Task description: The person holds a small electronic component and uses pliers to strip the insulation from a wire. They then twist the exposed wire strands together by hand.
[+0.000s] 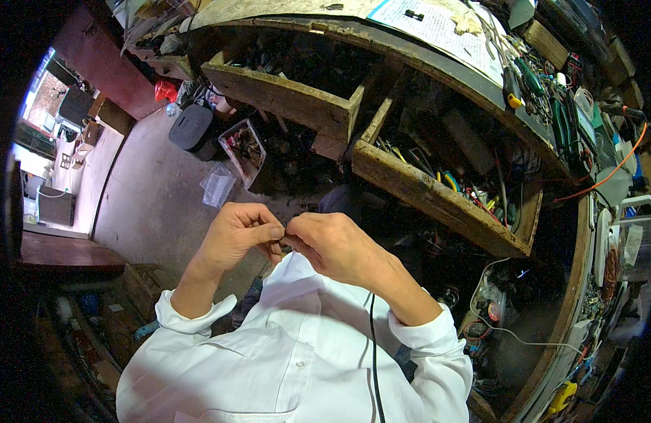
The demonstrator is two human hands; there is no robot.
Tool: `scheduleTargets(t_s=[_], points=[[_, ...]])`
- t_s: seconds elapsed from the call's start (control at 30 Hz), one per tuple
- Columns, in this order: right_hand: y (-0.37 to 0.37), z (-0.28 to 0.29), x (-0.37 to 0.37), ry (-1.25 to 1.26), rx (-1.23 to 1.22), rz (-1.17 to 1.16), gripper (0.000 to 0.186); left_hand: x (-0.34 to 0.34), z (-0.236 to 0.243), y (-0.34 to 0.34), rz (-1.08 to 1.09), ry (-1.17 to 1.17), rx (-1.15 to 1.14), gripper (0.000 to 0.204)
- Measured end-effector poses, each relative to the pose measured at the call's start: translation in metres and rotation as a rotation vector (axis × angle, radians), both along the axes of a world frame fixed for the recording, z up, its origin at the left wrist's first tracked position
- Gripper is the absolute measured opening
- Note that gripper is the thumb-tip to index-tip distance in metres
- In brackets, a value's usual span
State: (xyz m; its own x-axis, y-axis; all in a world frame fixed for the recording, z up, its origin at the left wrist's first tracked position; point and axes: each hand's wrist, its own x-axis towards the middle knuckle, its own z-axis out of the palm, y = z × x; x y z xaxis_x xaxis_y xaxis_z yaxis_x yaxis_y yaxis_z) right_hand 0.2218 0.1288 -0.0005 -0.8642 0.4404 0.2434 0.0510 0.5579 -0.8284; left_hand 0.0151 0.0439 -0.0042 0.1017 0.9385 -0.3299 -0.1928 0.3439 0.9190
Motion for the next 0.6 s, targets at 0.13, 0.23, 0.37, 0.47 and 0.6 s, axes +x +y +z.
scheduleTargets(t_s=[0.13,0.23,0.37,0.47,0.6], points=[[-0.003,-0.007,0.001,0.070,0.044,-0.009,0.014,0.004,0.005,0.003,0.009,0.069,-0.030,0.012],[-0.003,-0.015,0.002,0.099,0.080,-0.047,0.016,0.004,0.002,0.002,0.029,0.057,-0.026,0.012],[-0.004,-0.017,0.005,0.147,0.051,-0.093,0.014,0.010,0.001,0.005,0.047,0.046,-0.009,0.012],[-0.003,-0.015,0.007,0.163,-0.004,-0.079,0.010,0.009,-0.002,0.005,0.058,-0.005,0.020,0.013],[-0.003,-0.024,0.009,0.156,-0.376,-0.193,0.010,0.018,-0.005,0.010,0.123,-0.084,0.037,0.015]])
